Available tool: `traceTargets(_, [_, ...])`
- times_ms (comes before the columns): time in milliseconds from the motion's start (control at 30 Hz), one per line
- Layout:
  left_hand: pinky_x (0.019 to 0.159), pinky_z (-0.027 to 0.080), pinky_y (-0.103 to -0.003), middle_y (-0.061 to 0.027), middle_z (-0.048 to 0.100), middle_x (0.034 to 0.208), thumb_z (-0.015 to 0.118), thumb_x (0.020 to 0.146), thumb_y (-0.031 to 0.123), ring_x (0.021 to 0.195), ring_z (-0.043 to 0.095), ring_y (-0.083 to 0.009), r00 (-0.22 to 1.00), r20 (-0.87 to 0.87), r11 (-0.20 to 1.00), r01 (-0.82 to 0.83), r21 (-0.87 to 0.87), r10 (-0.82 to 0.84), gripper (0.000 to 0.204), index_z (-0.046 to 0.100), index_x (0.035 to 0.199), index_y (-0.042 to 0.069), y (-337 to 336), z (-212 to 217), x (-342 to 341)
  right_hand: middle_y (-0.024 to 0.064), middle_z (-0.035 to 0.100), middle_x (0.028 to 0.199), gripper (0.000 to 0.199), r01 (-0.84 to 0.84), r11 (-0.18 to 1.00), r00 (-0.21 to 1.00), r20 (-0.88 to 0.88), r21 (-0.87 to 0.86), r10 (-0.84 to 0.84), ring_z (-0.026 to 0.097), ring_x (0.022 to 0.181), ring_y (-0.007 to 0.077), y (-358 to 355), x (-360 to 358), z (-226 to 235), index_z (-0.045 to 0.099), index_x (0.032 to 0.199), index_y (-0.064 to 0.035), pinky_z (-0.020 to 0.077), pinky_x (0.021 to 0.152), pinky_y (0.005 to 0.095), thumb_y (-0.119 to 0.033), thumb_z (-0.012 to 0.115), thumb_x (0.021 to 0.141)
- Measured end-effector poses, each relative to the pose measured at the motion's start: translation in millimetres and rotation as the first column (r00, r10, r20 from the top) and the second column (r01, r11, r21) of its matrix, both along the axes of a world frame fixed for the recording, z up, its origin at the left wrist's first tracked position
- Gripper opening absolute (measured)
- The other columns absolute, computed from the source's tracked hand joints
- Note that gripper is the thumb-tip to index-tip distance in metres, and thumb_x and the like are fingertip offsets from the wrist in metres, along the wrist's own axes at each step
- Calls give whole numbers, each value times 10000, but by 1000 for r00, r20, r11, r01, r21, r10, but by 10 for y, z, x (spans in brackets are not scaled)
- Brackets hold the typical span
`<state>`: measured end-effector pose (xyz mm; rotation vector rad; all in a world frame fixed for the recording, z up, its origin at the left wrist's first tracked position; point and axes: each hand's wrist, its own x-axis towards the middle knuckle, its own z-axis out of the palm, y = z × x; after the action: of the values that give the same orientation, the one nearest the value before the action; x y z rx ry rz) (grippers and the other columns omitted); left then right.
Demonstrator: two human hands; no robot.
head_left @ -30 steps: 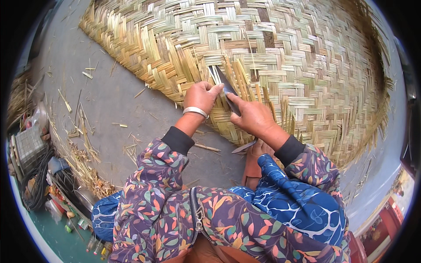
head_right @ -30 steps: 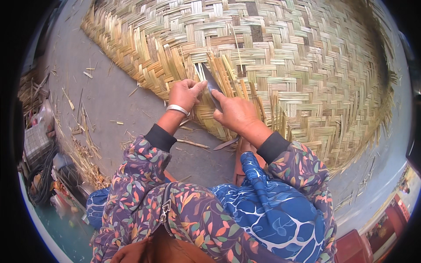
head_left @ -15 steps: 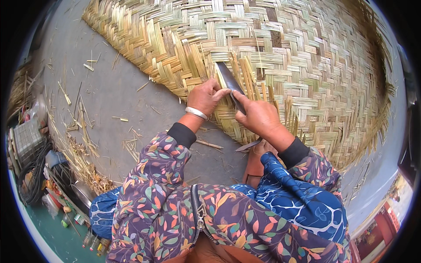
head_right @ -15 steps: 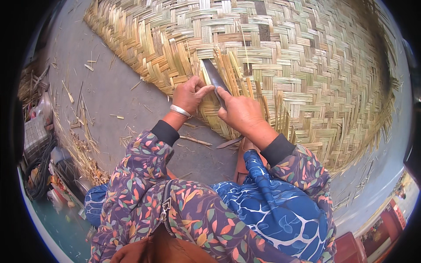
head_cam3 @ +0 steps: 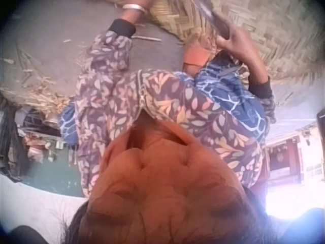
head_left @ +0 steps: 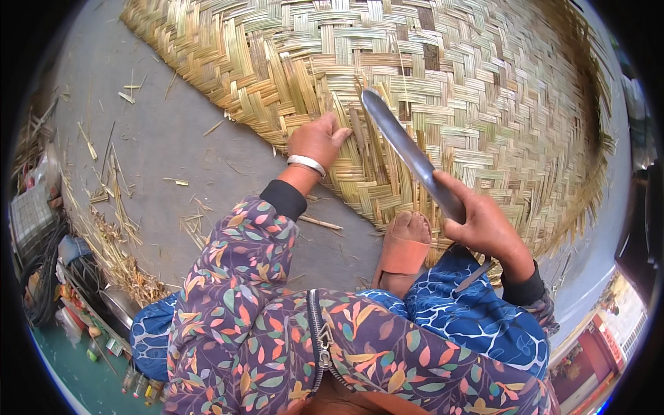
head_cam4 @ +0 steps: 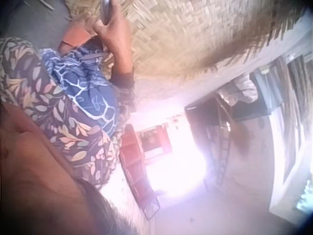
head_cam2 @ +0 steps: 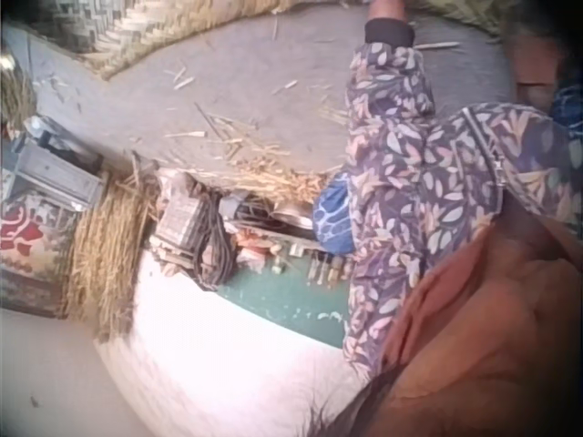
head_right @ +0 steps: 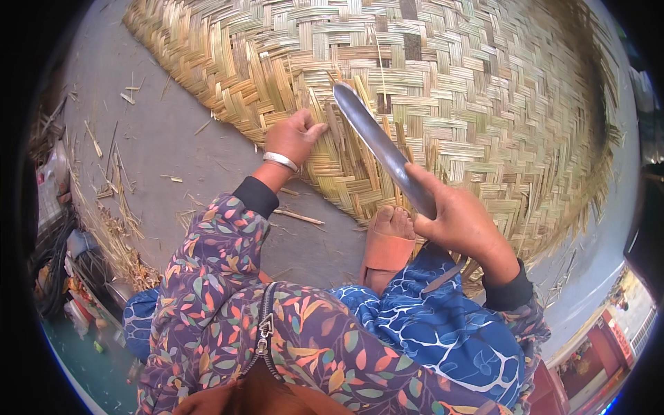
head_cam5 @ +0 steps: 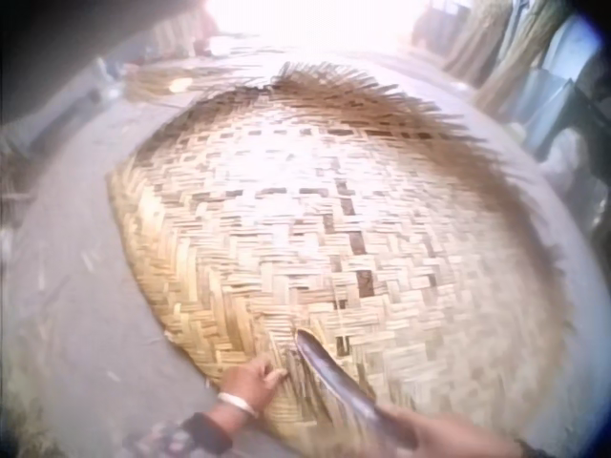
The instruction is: The person sits on the floor and uses a curved knife to trim and adjust the edges of a large woven mat. They repeatedly tap and press the mat's edge with the knife to secure the weave.
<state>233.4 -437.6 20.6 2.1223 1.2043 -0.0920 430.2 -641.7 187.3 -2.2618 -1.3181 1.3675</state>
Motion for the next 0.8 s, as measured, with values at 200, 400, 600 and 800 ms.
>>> traceTargets(200, [648,528,-394,-120,681,784,731,818,199,678,657,-299,907,415,979,-138,147,66,223,664,985,68,-190,-67,80,40,555,835,671,500,828,580,-612,-253,-537,451,577,88,-33,91,-169,369,1437,14,356,508,233,-72,574,804])
traceTargets(400, [712,538,-297,-99,714,890,745,807,125,779,676,-158,838,216,770,-318,-553,501,288,654,1037,-23,-92,7,265,24,581,1034,597,462,805,478,-660,-372,-579,531,708,76,-25,49,-81,447,1368,27,412,557,219,-35,594,793])
traceTargets(600, [603,514,-259,-75,693,801,738,812,99,663,646,-120,792,198,710,-368,-600,578,277,643,1028,-46,-132,119,323,21,571,999,570,404,863,490,-725,-303,-484,529,856,64,-157,-21,-168,434,1367,35,447,713,218,-8,602,824])
traceTargets(800, [495,486,-263,-59,651,754,616,876,52,549,601,-119,853,275,698,-136,-703,444,222,601,1080,-32,-146,-11,240,20,587,1039,579,281,934,493,-801,-223,-339,539,923,89,-119,-137,-116,436,1378,18,456,807,246,-42,603,826])
